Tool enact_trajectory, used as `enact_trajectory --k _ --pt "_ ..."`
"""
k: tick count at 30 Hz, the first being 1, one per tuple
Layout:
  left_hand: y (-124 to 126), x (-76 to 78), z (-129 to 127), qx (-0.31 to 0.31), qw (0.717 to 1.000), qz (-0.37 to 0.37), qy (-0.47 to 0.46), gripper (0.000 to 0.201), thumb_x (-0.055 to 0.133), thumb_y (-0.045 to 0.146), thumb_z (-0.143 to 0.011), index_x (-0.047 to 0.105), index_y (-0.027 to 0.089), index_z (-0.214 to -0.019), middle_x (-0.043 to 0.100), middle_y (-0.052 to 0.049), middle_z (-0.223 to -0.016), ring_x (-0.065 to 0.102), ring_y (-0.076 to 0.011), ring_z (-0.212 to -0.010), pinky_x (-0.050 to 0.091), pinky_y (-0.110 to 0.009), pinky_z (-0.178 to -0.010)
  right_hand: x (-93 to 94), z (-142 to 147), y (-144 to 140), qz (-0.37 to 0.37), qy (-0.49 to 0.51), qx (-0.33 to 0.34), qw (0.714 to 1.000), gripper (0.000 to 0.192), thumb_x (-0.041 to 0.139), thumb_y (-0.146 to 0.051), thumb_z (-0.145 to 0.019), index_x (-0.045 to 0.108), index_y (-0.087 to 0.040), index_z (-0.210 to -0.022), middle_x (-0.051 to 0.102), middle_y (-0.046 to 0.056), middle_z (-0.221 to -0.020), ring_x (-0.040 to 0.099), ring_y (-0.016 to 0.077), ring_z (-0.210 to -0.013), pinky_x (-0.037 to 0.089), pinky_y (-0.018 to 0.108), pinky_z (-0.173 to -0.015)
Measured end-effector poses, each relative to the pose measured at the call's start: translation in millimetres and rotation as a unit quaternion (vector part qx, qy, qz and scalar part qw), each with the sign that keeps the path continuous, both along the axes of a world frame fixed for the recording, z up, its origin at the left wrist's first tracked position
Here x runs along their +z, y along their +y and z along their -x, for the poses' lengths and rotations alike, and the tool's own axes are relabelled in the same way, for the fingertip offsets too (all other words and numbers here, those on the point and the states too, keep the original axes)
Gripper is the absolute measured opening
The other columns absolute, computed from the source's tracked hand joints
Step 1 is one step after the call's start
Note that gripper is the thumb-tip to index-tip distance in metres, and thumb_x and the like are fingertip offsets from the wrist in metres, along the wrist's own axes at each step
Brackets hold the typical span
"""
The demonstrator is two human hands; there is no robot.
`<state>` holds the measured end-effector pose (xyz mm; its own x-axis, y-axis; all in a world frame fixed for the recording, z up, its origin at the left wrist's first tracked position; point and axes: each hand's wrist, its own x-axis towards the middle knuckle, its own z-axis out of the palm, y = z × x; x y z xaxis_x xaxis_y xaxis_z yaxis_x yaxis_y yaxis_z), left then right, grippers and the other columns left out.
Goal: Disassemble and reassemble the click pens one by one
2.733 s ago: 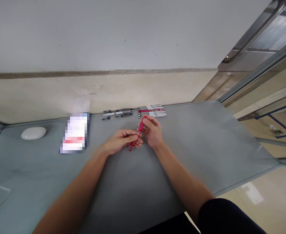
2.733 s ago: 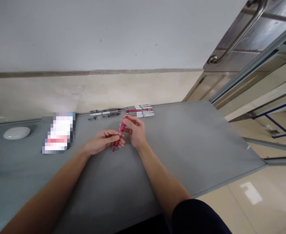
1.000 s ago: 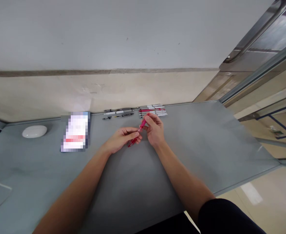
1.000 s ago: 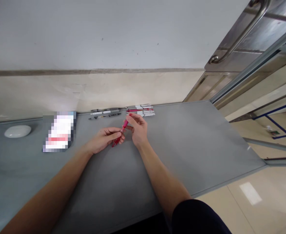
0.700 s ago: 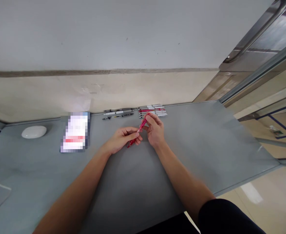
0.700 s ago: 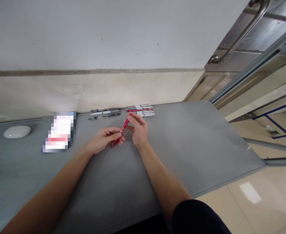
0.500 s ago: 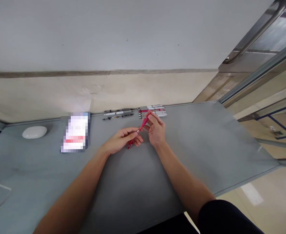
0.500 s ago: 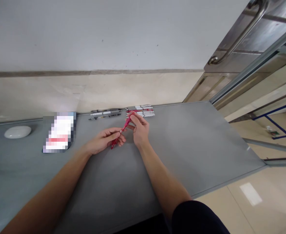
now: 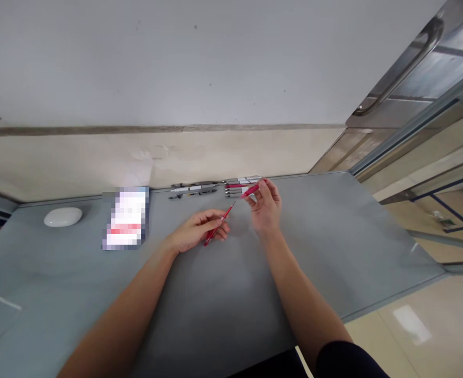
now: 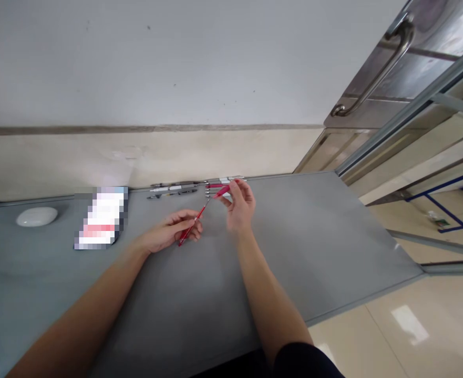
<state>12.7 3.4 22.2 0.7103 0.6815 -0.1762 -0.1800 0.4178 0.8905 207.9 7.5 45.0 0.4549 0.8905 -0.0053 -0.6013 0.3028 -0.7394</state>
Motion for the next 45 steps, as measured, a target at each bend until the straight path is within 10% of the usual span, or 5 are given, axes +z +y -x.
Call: enact_trajectory --k 10,23,29,35,45 --pt "5 -1.3 6 0.082 0.996 0.016 -0.034 0.024 0.075 0.026 -0.084 0.066 0.018 -0.104 0.076 -0.008 -0.092 0.072 -0.0166 -0.077 0.056 -0.03 -0.075 -9.6 -3 5 0.003 -0.297 0.024 0.954 0.021 0.079 -0.04 -0.073 0.071 -0.025 -0.086 0.072 -0.001 -0.086 0.071 0.0156 -0.079 0.062 0.03 -0.069" --pt "12 2.1 13 0.158 0.987 0.01 -0.034 0.026 0.076 0.027 -0.083 0.068 0.018 -0.105 0.076 -0.006 -0.092 0.071 -0.0145 -0.073 0.057 -0.027 -0.072 -38.1 -7 32 -0.226 -0.79 -0.023 0.57 0.021 0.055 -0.022 -0.095 0.074 -0.029 -0.102 0.078 -0.002 -0.106 0.074 0.0117 -0.088 0.056 0.022 -0.076" --pt "12 0.7 13 0.153 0.988 0.012 -0.026 0.026 0.075 0.027 -0.084 0.067 0.018 -0.107 0.075 -0.007 -0.093 0.071 -0.0146 -0.074 0.056 -0.027 -0.073 -35.8 -14 37 -0.277 -0.838 0.003 0.469 0.025 0.053 -0.015 -0.093 0.073 -0.027 -0.102 0.076 -0.001 -0.11 0.072 0.014 -0.094 0.053 0.025 -0.077" --pt "14 -1.3 12 0.142 0.989 0.003 -0.039 0.024 0.074 0.026 -0.085 0.068 0.018 -0.107 0.075 -0.007 -0.094 0.071 -0.0147 -0.075 0.056 -0.028 -0.074 -29.6 -14 38 -0.262 -0.852 0.047 0.452 0.019 0.056 -0.025 -0.093 0.074 -0.025 -0.099 0.076 0.002 -0.108 0.069 0.0164 -0.092 0.05 0.027 -0.076" --pt "13 -2.9 12 0.151 0.988 -0.007 -0.033 0.024 0.074 0.025 -0.084 0.068 0.018 -0.106 0.075 -0.006 -0.094 0.07 -0.0147 -0.075 0.056 -0.029 -0.074 -23.8 -11 33 -0.208 -0.813 0.09 0.537 0.015 0.06 -0.026 -0.088 0.076 -0.027 -0.089 0.077 0.003 -0.102 0.071 0.0188 -0.096 0.053 0.03 -0.081"
